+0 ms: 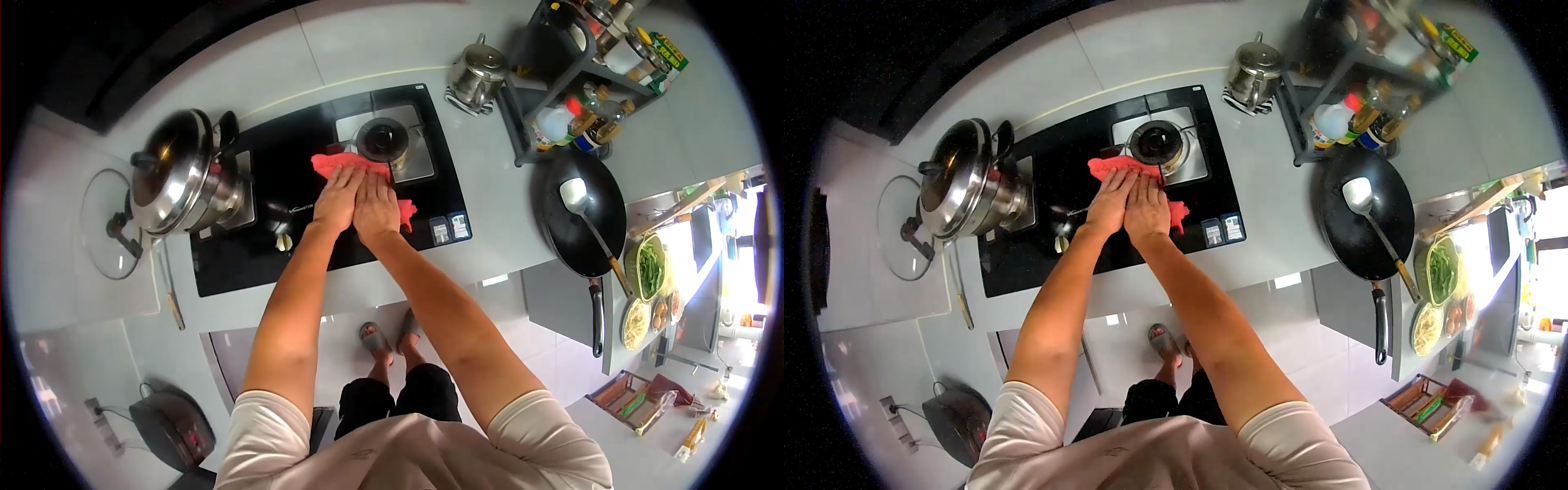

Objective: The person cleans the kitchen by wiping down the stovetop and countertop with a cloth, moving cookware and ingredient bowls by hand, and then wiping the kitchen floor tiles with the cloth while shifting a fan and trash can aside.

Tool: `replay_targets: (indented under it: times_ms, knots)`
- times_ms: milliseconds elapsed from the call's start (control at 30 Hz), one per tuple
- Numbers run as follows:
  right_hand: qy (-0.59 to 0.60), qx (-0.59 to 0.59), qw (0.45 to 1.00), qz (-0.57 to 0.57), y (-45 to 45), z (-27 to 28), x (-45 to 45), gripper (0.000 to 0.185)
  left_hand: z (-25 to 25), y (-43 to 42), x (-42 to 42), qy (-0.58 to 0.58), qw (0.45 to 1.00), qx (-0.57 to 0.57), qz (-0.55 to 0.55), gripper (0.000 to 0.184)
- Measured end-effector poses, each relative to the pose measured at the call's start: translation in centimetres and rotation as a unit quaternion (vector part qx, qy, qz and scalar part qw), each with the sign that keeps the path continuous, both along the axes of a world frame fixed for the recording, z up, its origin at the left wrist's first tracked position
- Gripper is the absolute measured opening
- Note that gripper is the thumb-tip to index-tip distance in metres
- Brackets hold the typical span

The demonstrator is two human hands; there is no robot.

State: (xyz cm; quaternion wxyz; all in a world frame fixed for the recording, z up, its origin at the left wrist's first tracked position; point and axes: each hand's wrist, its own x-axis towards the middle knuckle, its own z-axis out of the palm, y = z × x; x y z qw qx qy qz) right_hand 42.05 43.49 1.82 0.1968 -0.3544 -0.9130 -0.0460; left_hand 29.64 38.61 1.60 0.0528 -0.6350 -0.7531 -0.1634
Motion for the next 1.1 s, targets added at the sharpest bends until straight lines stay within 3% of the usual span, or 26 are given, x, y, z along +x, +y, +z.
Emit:
replay_targets:
  times_ms: [67,200,333,500,667,867,933,967,1033,1100]
  knots:
    - [0.028,-0.028,0.999,-0.010,-0.1,-0.5,0.0,0.049,0.4,0.6,-0.6,-0.003,0.999,-0.045,0.013,0.046]
    - [0.019,-0.078,0.993,0.091,-0.2,0.0,5.7,0.048,2.4,-1.7,3.8,-0.011,0.993,-0.112,0.028,0.048]
    - [0.039,-0.071,0.989,0.123,-2.5,0.4,13.4,0.043,0.5,-6.7,10.8,0.003,1.000,-0.016,-0.005,0.053]
    - [0.046,-0.091,0.988,0.120,-0.7,0.1,19.8,0.045,1.3,-6.4,16.8,-0.033,0.999,-0.025,-0.012,0.057]
    - [0.081,-0.118,0.979,0.144,5.5,0.0,19.8,0.042,1.6,-2.0,18.6,-0.070,0.997,-0.034,0.027,0.052]
    - [0.193,-0.075,0.962,0.178,14.0,3.3,16.3,0.043,3.9,6.8,18.9,-0.206,0.967,0.100,0.112,0.058]
    - [0.220,-0.074,0.958,0.168,16.5,4.2,14.1,0.043,4.8,9.6,18.6,-0.187,0.966,0.111,0.139,0.063]
    - [0.216,-0.135,0.954,0.159,17.8,2.8,12.9,0.042,4.2,11.0,18.3,-0.145,0.974,0.092,0.144,0.064]
    - [0.163,-0.132,0.967,0.146,19.3,0.0,11.5,0.041,1.4,12.7,17.2,-0.063,0.985,0.053,0.152,0.067]
    - [0.113,-0.155,0.971,0.144,20.1,-1.2,11.4,0.040,0.8,12.6,15.7,-0.069,0.989,-0.028,0.129,0.065]
